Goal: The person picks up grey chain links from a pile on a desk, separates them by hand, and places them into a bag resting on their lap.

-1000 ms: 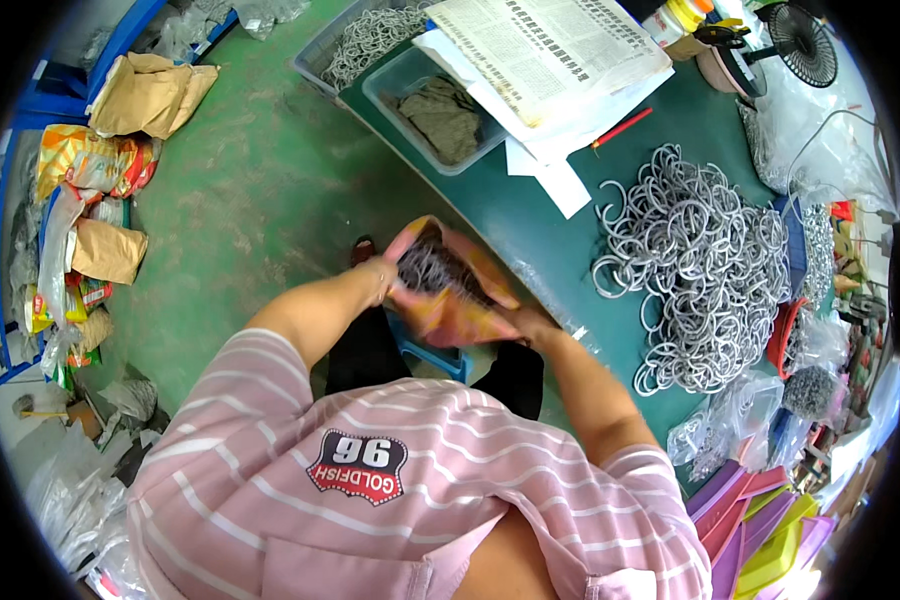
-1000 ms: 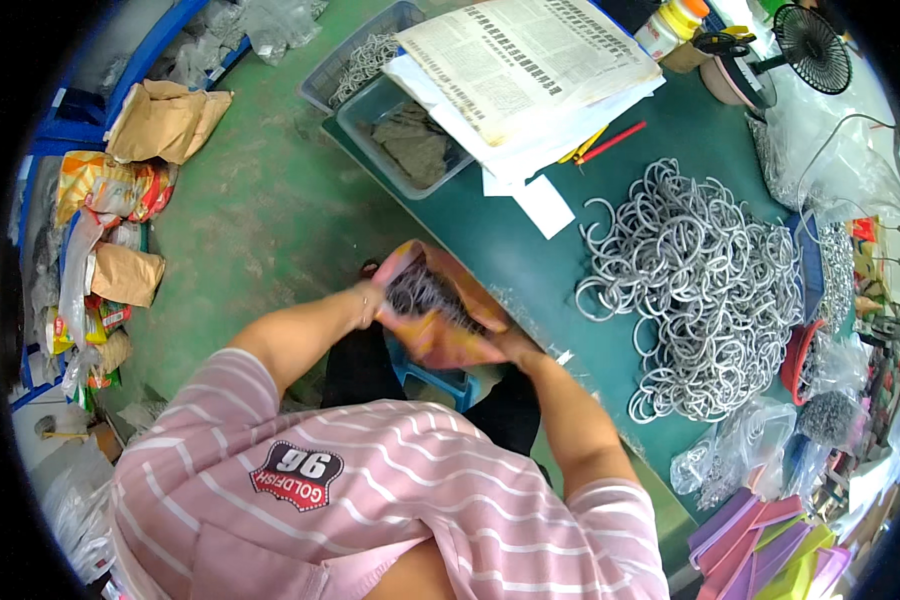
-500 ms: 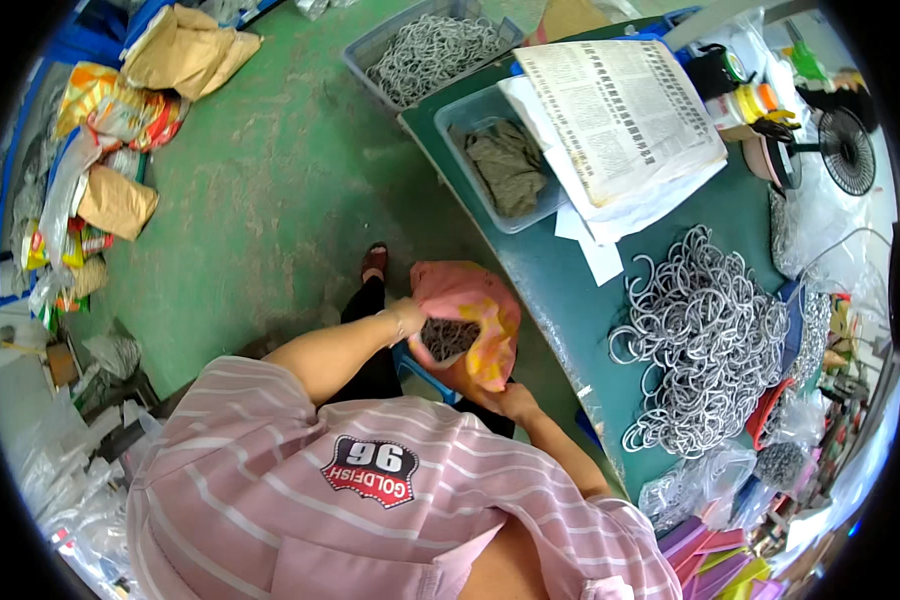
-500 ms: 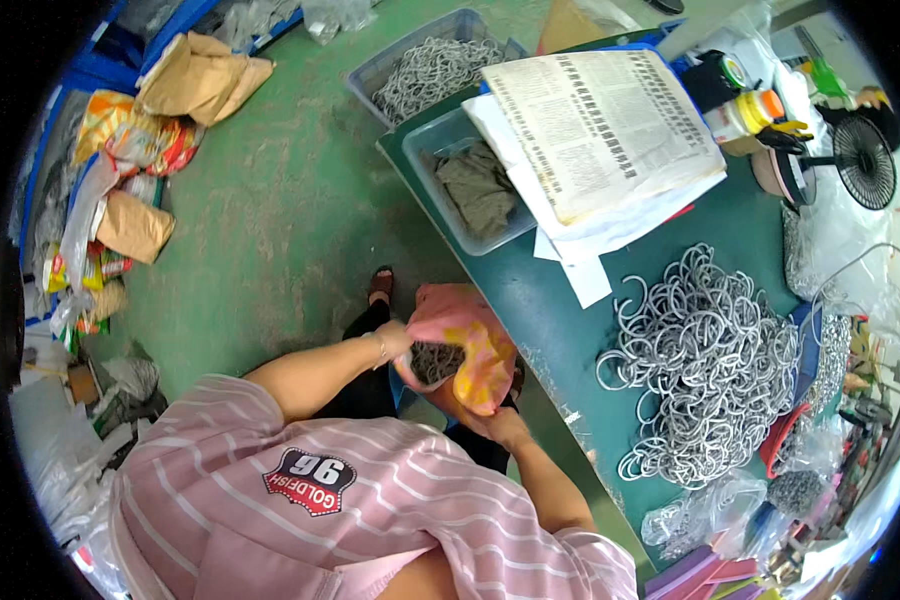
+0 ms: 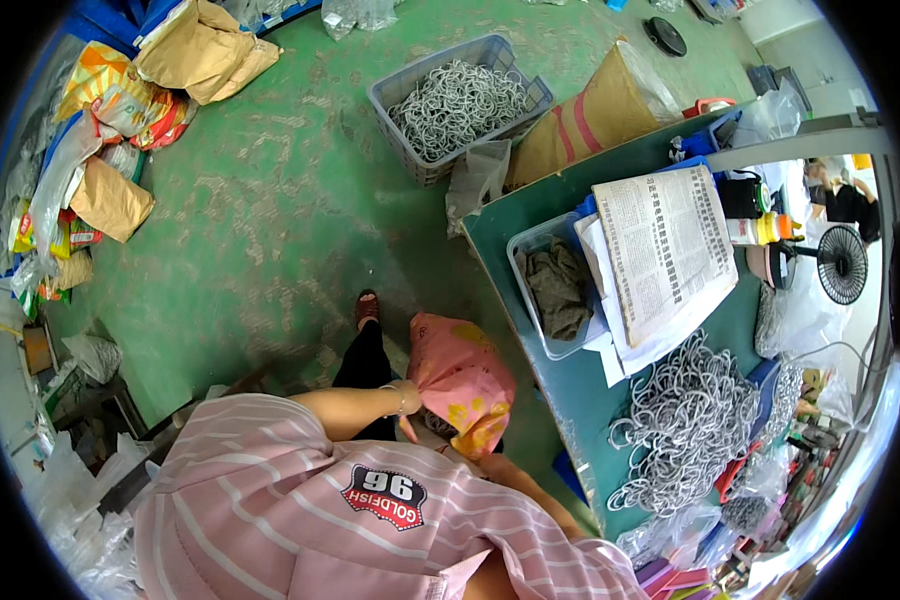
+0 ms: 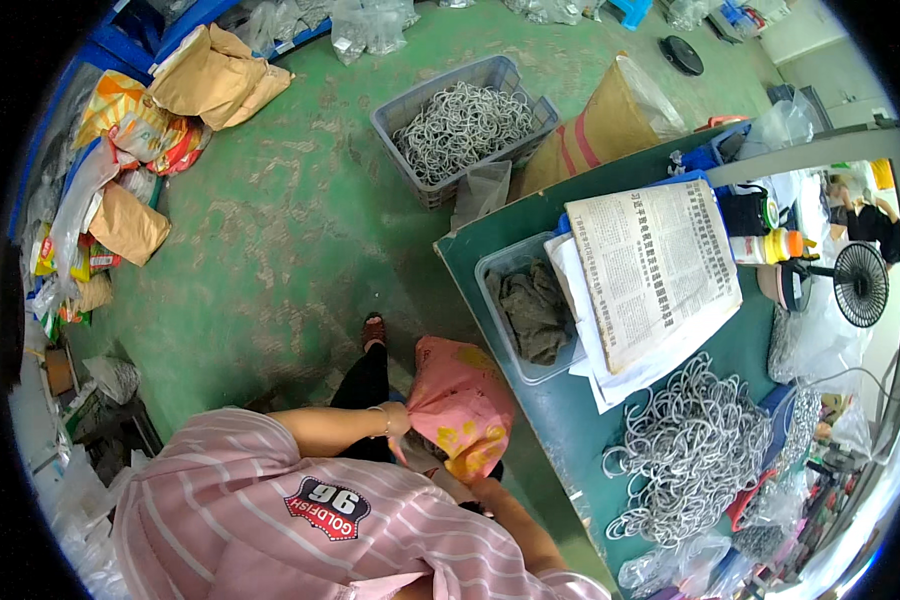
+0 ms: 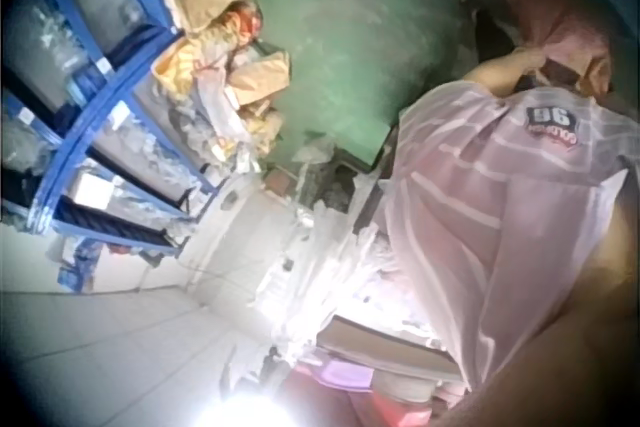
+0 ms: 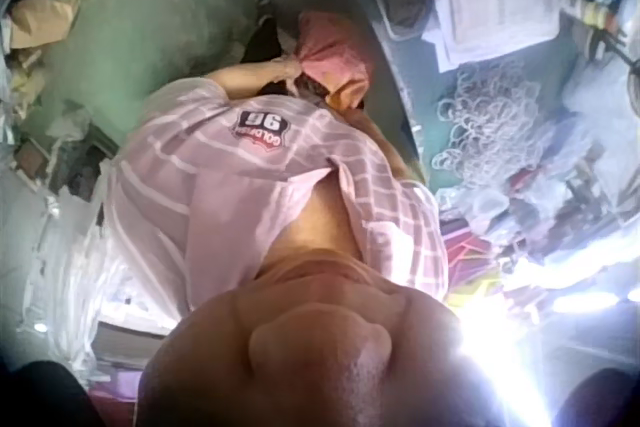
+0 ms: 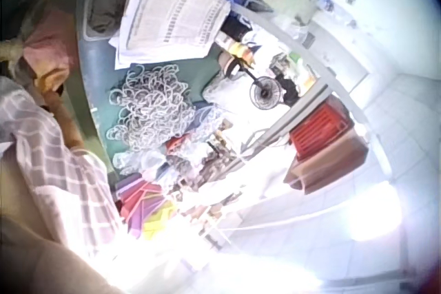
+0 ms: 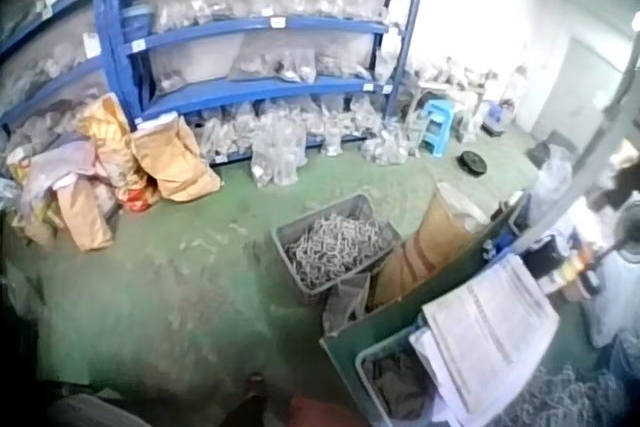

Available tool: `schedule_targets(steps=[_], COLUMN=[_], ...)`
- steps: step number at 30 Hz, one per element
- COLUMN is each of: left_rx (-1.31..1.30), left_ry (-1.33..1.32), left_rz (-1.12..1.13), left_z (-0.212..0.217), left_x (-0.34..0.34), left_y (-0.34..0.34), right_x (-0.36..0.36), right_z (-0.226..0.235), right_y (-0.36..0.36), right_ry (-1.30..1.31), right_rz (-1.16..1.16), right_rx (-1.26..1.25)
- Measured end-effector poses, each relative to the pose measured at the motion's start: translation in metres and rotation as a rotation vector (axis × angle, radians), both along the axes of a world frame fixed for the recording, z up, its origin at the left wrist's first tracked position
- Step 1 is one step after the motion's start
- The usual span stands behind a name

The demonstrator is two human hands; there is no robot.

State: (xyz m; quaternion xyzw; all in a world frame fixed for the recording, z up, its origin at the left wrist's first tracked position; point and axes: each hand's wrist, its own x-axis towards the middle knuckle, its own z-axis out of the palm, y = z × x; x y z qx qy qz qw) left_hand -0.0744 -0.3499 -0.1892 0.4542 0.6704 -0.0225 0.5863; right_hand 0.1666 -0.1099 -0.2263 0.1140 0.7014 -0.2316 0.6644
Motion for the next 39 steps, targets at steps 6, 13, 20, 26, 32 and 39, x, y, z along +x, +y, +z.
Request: schedule_targets(steps=[6, 13, 20, 26, 32, 39], left_rx=[-0.124, 0.007, -0.232, 0.219, 0.16, 0.34], left_ry=[-0.057, 0.151, -0.176, 0.09, 0.022, 0.057], left_rz=[0.13, 0.146, 1.273, 1.188, 1.445, 1.474], left_z=[-0.025, -0.016, -0.012, 0.035, 0.087, 0.015], left_x=[0.028, -0.029, -0.09, -0.155, -0.242, -0.345], left_y=[0.006, 0.04, 0.04, 0.013, 0.033, 0.033], right_x=[0.011, -0.055, -0.102, -0.164, -0.237, -0.358], right_z=[-0.02, 0.075, 0.087, 0.122, 0.111, 0.066], right_y=[0.005, 0.0, 0.017, -0.014, -0.043, -0.089], right_ry=[0.098, 0.268, 0.489, 0.556, 0.306, 0.193], right_rz=[0.27, -0.273, 0.305, -0.064, -1.139, -1.354], right_rx=[-0.116, 0.166, 0.019, -0.041, -0.036, 0.218])
